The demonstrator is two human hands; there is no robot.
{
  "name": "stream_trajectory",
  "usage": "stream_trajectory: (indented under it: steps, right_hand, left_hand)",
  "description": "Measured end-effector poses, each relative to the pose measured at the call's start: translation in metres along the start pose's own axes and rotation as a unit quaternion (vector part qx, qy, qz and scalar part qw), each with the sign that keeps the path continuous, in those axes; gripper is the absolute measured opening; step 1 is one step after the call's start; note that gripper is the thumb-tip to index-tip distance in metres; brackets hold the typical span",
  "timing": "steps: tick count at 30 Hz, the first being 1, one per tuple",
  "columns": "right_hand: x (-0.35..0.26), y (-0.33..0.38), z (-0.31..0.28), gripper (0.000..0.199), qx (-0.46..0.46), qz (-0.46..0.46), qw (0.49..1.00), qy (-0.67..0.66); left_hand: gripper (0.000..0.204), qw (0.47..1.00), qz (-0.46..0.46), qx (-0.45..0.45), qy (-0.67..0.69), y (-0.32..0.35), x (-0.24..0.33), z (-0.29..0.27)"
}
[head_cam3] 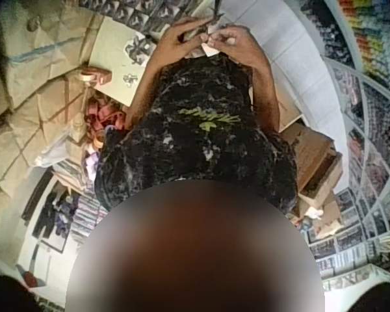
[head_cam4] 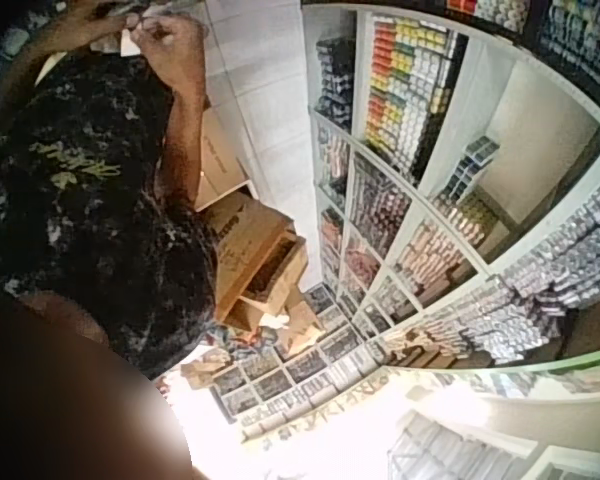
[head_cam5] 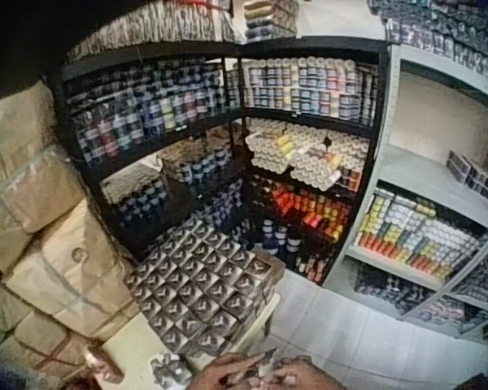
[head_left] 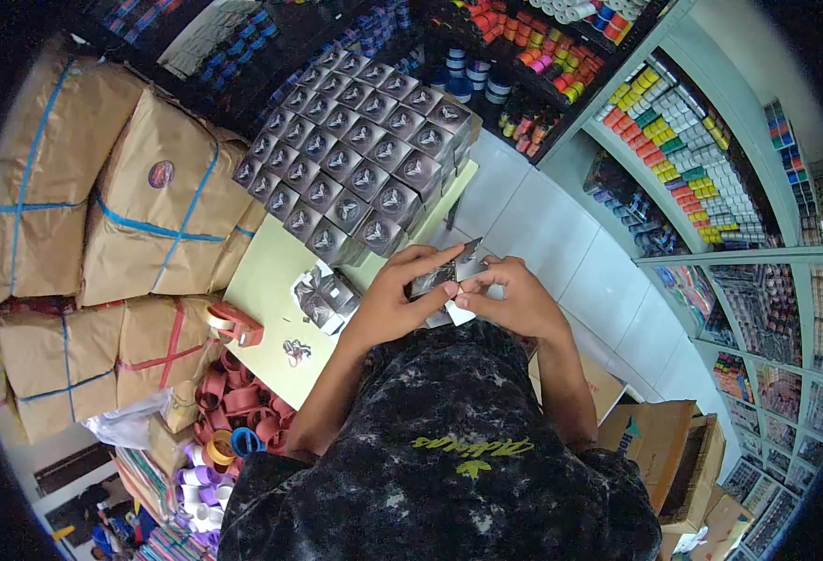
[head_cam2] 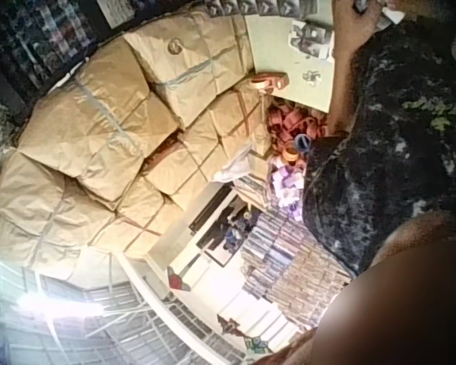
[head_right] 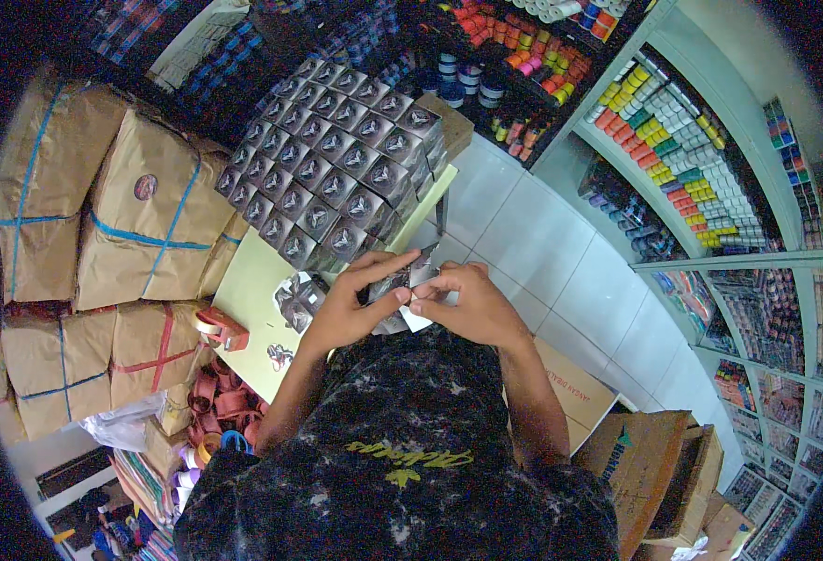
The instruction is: Folding and assembling cardboard toy boxes.
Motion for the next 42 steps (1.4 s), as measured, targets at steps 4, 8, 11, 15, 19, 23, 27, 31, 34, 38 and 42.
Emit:
stream_trajectory:
  steps: [4,8,11,15,19,23,27,31,34,38,42]
  right_hand:
    - [-0.01,-0.002,-0.002,0.019,0.017,-0.006,1.0,0.003]
    - [-0.015,0.004,-0.007,0.022,0.019,-0.045,0.998,0.036]
    - [-0.022,0.005,-0.011,0.022,-0.004,-0.055,0.997,0.052]
    - [-0.02,0.002,-0.012,0.021,-0.017,-0.058,0.995,0.079]
    - [-0.014,0.0,-0.013,0.019,-0.012,-0.068,0.994,0.088]
    - [-0.021,0.0,-0.012,0.017,0.012,-0.072,0.994,0.085]
    - [-0.027,0.0,-0.007,0.015,0.03,-0.061,0.993,0.092]
    - [-0.01,-0.003,-0.003,0.018,0.053,-0.064,0.993,0.081]
    - [-0.01,-0.006,-0.001,0.018,0.036,-0.03,0.998,0.034]
    - [-0.012,-0.006,0.0,0.017,0.05,-0.034,0.997,0.057]
    - [-0.016,-0.007,0.0,0.015,0.074,-0.063,0.993,0.073]
  left_hand:
    - [0.047,0.999,0.031,0.034,-0.013,-0.002,-0.002,0.002]
    - [0.045,0.999,0.016,0.049,0.01,-0.002,-0.002,-0.002]
    - [0.046,0.998,0.019,0.053,0.006,-0.002,-0.002,-0.002]
    - [0.048,0.999,0.021,0.05,0.003,-0.002,-0.005,0.001]
    - [0.048,0.999,0.005,0.04,0.016,-0.003,0.0,0.001]
    - [0.048,0.998,0.009,0.053,0.023,-0.004,-0.003,0.0]
    - [0.047,0.997,0.012,0.076,-0.002,-0.005,-0.006,-0.001]
    - [0.044,0.997,0.032,0.065,-0.018,-0.007,-0.001,0.0]
    - [0.045,0.997,0.028,0.07,0.004,-0.008,-0.004,0.0]
    - [0.045,0.997,0.027,0.072,0.003,-0.009,-0.003,-0.001]
    - [0.046,0.997,0.005,0.071,0.02,-0.011,-0.007,-0.001]
Point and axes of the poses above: each hand's wrist, its own y-axis away from the middle knuckle, its own z-axis out of the palm, x = y × z, the point moved 3 cm from there along -y, towards the middle knuckle, and after that the axes turned 4 degrees about x, right-handed, at the moved point
